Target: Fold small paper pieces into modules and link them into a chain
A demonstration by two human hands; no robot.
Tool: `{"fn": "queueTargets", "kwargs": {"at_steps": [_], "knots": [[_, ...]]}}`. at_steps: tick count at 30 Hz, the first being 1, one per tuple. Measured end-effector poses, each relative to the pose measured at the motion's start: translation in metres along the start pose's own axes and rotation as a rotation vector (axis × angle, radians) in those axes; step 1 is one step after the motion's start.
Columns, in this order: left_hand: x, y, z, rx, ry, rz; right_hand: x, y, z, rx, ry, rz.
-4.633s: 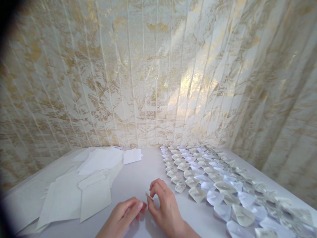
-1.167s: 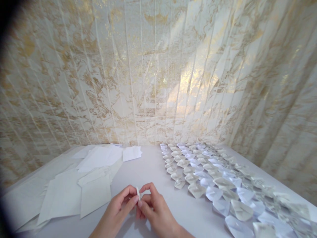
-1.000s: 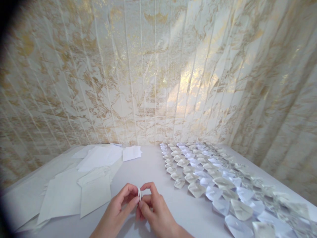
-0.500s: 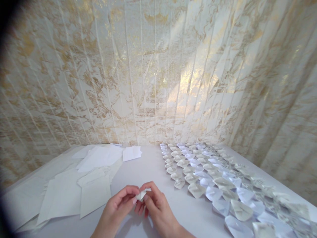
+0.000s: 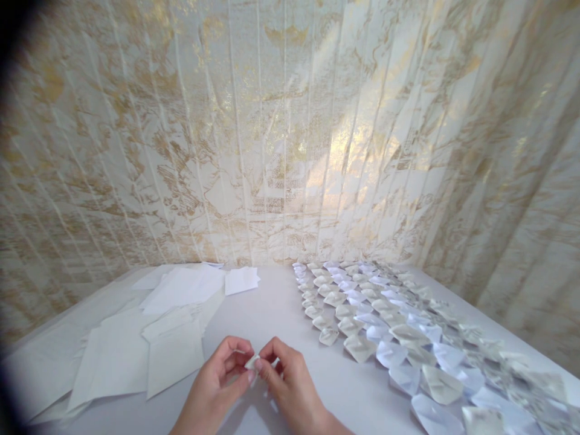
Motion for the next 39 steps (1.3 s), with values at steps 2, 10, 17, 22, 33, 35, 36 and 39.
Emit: {"fn": "queueTargets", "kwargs": {"at_steps": [2, 10, 17, 22, 33, 35, 36, 39], "knots": [[-0.001, -0.001, 0.002, 0.023, 0.064, 0.003, 0.004, 0.000, -0.004, -0.024, -0.032, -0.018], [-0.008, -0.003, 0.011, 0.103, 0.256, 0.005, 0.008, -0.001, -0.008, -0.037, -0.008, -0.016], [-0.019, -0.008, 0.015, 0.158, 0.353, 0.045, 0.011, 0.001, -0.006, -0.014, 0.092, -0.030], [-0.026, -0.009, 0.016, 0.163, 0.379, 0.116, 0.009, 0.002, -0.006, -0.014, 0.120, -0.001], [-0.020, -0.004, 0.008, 0.113, 0.352, 0.072, 0.006, 0.002, -0.003, 0.026, 0.171, 0.032], [-0.020, -0.003, 0.007, 0.114, 0.351, 0.086, 0.004, 0.002, -0.003, 0.022, 0.147, 0.042], [-0.021, -0.004, 0.008, 0.118, 0.353, 0.100, 0.003, 0.003, -0.004, 0.021, 0.130, 0.045], [-0.019, -0.006, 0.011, 0.153, 0.356, 0.127, -0.003, 0.005, -0.005, 0.020, 0.130, 0.074]]}}
Point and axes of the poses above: each hand's wrist, its own y-axis towards the middle knuckle, its own z-axis out of the palm, x = y × z, the point moved 10 cm from there along y, towards the middle knuckle, and after that the axes turned 3 degrees about -x, right-handed, at the moved point
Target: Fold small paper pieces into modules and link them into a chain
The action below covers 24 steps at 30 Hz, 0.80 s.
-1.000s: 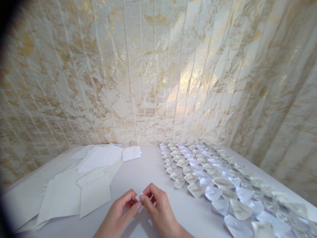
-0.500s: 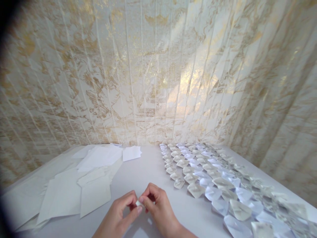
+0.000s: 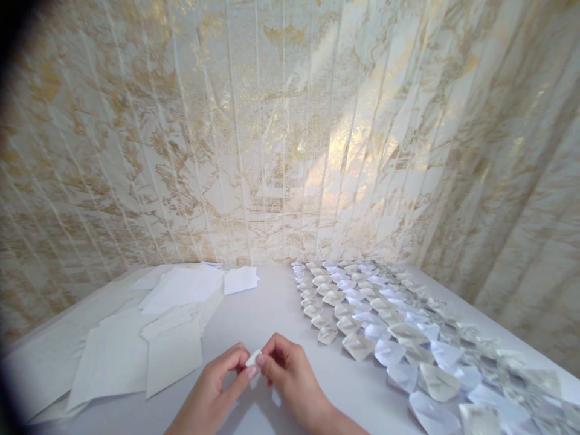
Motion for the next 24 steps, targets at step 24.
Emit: {"fn": "queueTargets", "kwargs": {"at_steps": [24], "knots": [[0.014, 0.005, -0.013, -0.114, -0.106, -0.010, 0.008, -0.003, 0.000, -0.003, 0.056, -0.056]]}}
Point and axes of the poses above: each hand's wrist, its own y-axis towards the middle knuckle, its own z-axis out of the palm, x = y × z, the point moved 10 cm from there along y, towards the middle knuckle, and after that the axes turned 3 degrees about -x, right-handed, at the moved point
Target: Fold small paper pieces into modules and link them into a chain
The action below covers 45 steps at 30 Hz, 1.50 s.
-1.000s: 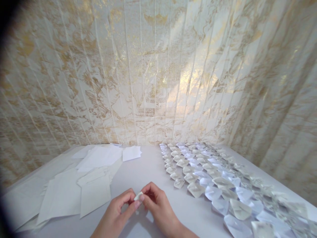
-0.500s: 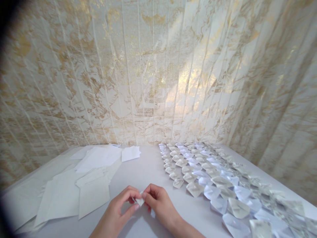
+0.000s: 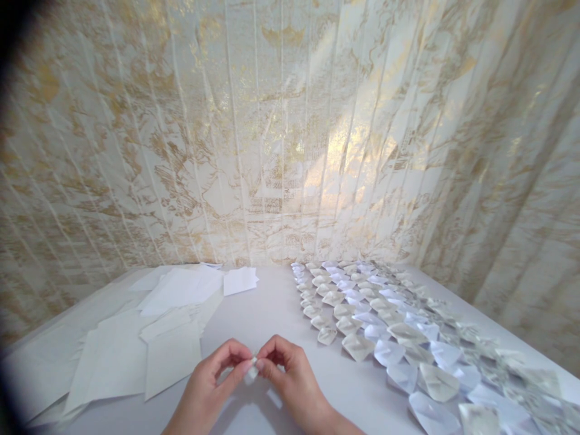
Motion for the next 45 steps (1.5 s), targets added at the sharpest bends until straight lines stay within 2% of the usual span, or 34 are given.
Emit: {"fn": "queueTargets", "kwargs": {"at_steps": [3, 7, 14, 16, 19, 22, 26, 30, 32, 34, 36, 38, 41, 45], "knots": [[0.005, 0.000, -0.003, -0.044, -0.051, -0.049, -0.003, 0.001, 0.002, -0.006, 0.079, -0.003], [0.002, -0.001, -0.003, -0.039, -0.084, -0.064, 0.001, 0.001, 0.003, -0.006, 0.189, -0.021], [-0.002, -0.002, -0.003, -0.038, -0.144, -0.067, 0.004, -0.002, 0.004, 0.006, 0.128, -0.059], [0.001, -0.001, -0.002, -0.054, -0.212, -0.104, 0.003, -0.002, 0.004, 0.006, 0.144, -0.065], [0.009, -0.002, -0.001, -0.093, -0.375, -0.179, 0.006, -0.003, 0.004, -0.002, 0.025, -0.093], [0.013, -0.003, 0.006, -0.070, -0.462, -0.208, 0.020, -0.007, 0.003, -0.042, -0.148, -0.200], [0.010, -0.006, 0.017, 0.018, -0.409, -0.204, 0.040, -0.013, -0.001, -0.097, -0.313, -0.373], [0.003, -0.009, 0.022, 0.074, -0.287, -0.220, 0.063, -0.023, 0.010, -0.027, -0.587, -0.624], [0.002, -0.009, 0.021, 0.058, -0.264, -0.234, 0.072, -0.030, 0.021, 0.037, -0.766, -0.763], [0.004, -0.008, 0.018, 0.030, -0.245, -0.245, 0.076, -0.036, 0.028, 0.082, -0.871, -0.839], [0.007, -0.007, 0.015, 0.021, -0.218, -0.250, 0.075, -0.035, 0.027, 0.080, -0.859, -0.813], [0.008, -0.005, 0.013, 0.030, -0.200, -0.261, 0.069, -0.029, 0.019, 0.053, -0.756, -0.704], [0.007, -0.003, 0.013, 0.070, -0.190, -0.301, 0.050, -0.016, 0.010, 0.052, -0.514, -0.462], [0.001, -0.002, 0.017, 0.137, -0.181, -0.313, 0.020, -0.005, 0.008, 0.087, -0.228, -0.123]]}}
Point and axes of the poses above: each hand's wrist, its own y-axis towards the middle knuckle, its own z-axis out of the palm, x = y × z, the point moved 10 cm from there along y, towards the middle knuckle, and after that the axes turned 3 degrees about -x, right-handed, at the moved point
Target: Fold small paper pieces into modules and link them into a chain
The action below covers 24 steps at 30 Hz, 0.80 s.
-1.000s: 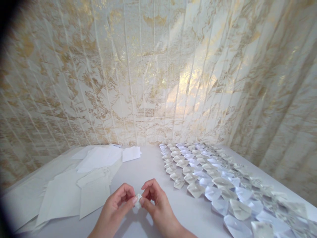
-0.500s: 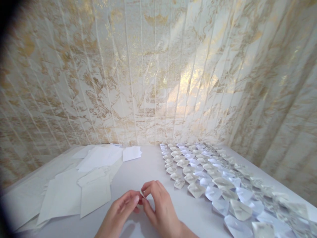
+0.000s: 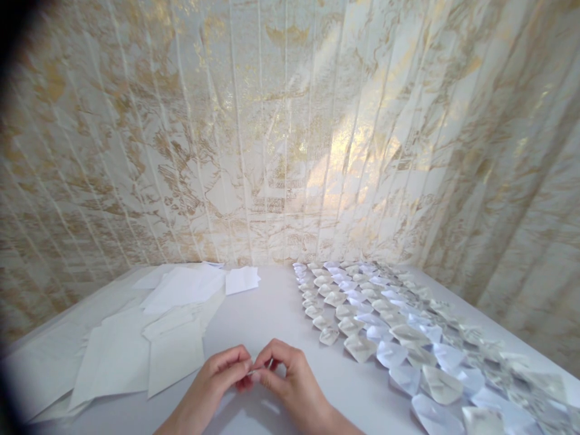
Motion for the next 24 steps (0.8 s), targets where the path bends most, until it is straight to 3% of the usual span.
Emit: {"fn": "queueTargets", "kwargs": {"at_steps": [3, 8, 11, 18, 24], "knots": [[-0.001, -0.001, 0.008, 0.066, 0.007, 0.019, -0.010, 0.001, 0.003, 0.008, 0.180, 0.094], [-0.005, -0.005, 0.012, 0.088, 0.147, 0.104, -0.013, 0.002, -0.005, -0.060, 0.291, 0.085], [-0.010, -0.007, 0.008, 0.052, 0.269, 0.156, -0.011, 0.001, -0.003, -0.039, 0.277, 0.077], [-0.008, -0.004, 0.001, 0.024, 0.224, 0.185, -0.012, 0.005, -0.005, -0.019, 0.294, 0.096], [-0.003, 0.002, -0.009, -0.044, 0.290, 0.228, -0.012, 0.006, -0.019, -0.111, 0.028, 0.060]]}}
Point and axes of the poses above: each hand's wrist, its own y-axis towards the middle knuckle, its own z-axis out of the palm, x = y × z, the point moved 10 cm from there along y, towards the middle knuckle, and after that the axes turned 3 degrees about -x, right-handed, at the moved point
